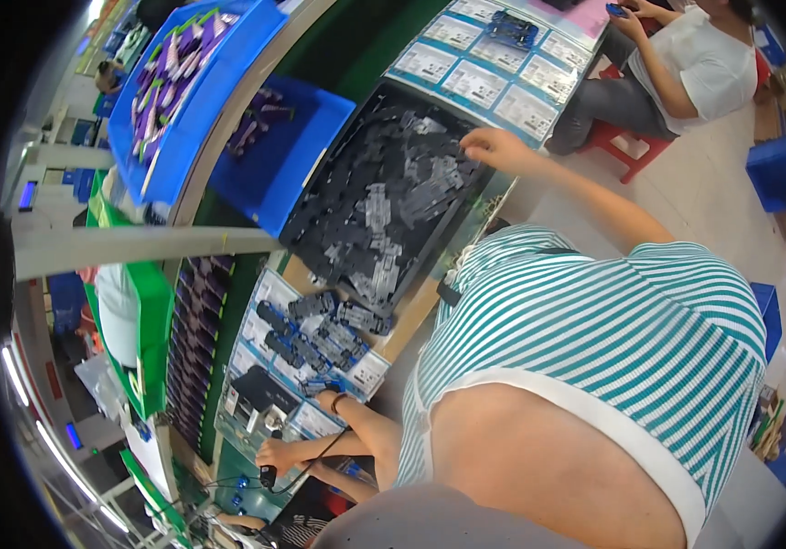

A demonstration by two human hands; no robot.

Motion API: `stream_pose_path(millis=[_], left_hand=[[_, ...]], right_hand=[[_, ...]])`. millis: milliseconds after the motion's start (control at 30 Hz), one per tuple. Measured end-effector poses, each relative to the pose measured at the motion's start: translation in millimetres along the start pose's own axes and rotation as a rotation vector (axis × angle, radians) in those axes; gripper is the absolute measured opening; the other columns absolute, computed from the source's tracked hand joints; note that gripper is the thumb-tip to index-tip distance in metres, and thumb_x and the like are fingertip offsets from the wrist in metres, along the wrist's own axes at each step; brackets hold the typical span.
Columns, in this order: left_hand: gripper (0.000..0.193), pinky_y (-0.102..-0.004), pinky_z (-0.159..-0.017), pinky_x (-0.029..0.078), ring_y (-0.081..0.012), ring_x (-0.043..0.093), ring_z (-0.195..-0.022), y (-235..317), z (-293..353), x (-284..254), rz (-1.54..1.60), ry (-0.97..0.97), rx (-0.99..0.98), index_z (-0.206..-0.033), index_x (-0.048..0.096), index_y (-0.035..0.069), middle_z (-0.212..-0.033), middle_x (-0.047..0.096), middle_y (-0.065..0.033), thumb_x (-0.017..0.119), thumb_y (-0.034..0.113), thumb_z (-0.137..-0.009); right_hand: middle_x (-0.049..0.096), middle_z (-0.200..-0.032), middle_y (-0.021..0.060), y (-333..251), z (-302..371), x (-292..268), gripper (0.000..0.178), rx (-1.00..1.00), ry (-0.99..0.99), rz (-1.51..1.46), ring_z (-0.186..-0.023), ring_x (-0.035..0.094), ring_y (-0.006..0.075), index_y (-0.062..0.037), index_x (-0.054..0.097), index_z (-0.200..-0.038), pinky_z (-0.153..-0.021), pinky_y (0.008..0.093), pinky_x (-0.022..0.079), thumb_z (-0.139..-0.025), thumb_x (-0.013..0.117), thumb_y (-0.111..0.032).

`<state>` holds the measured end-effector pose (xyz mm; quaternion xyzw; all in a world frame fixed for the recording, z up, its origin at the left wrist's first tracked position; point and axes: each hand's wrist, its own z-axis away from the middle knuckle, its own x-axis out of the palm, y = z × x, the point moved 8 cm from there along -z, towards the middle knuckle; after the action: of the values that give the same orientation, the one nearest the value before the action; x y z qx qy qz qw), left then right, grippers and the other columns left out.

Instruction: The person assembles plastic internal parts into blue plastic device housings by hand, taking the parts from storage bins and inserting them into the housings.

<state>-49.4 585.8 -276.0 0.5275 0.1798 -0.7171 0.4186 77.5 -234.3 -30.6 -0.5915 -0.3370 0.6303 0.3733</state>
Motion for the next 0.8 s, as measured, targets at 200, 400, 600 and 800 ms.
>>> stream_pose_path(millis=[200, 400, 600, 800], left_hand=[[0.041, -0.0455, -0.082, 0.048, -0.0352, 0.059, -0.095, 15.7, 82.0, -51.8, 0.345, 0.504, -0.110, -0.112, 0.059, -0.005, -0.110, 0.061, -0.0234, 0.042, 0.029, -0.097], [0.042, -0.0460, -0.082, 0.047, -0.0380, 0.059, -0.093, 129.5, 225.1, -57.5, 0.892, 0.669, -0.110, -0.109, 0.061, -0.006, -0.108, 0.060, -0.0256, 0.044, 0.031, -0.097], [0.034, -0.0395, -0.081, 0.049, -0.0305, 0.060, -0.094, 221.9, 324.1, -78.9, 1.285, 0.547, -0.057, -0.112, 0.057, -0.002, -0.111, 0.061, -0.0188, 0.044, 0.025, -0.097], [0.031, -0.0359, -0.086, 0.047, -0.0228, 0.055, -0.102, 288.2, 346.8, -66.2, 1.367, 0.346, 0.052, -0.118, 0.050, 0.001, -0.117, 0.055, -0.0100, 0.047, 0.023, -0.096]], right_hand=[[0.064, -0.102, 0.0074, 182.0, -83.8, -99.5, 0.032, 0.434, 0.367, -0.425, -0.088, 0.061, 0.0163, -0.0030, 0.062, -0.112, -0.072, 0.0311, 0.053, -0.088, 0.060, -0.025], [0.061, -0.074, 0.0159, 329.2, -141.1, -242.1, 0.030, 0.660, 0.750, -0.218, -0.059, 0.062, 0.0238, 0.0059, 0.061, -0.085, -0.055, 0.0377, 0.052, -0.089, 0.054, -0.023], [0.059, -0.086, 0.0190, 376.8, -208.1, -242.3, 0.035, 0.802, 0.630, -0.407, -0.067, 0.065, 0.0299, 0.0093, 0.055, -0.097, -0.051, 0.0378, 0.058, -0.090, 0.058, -0.025], [0.064, -0.082, 0.0219, 373.8, -213.8, -249.5, 0.034, 0.652, 0.473, -0.324, -0.068, 0.069, 0.0297, 0.0160, 0.054, -0.089, -0.055, 0.0317, 0.058, -0.086, 0.060, -0.017]])
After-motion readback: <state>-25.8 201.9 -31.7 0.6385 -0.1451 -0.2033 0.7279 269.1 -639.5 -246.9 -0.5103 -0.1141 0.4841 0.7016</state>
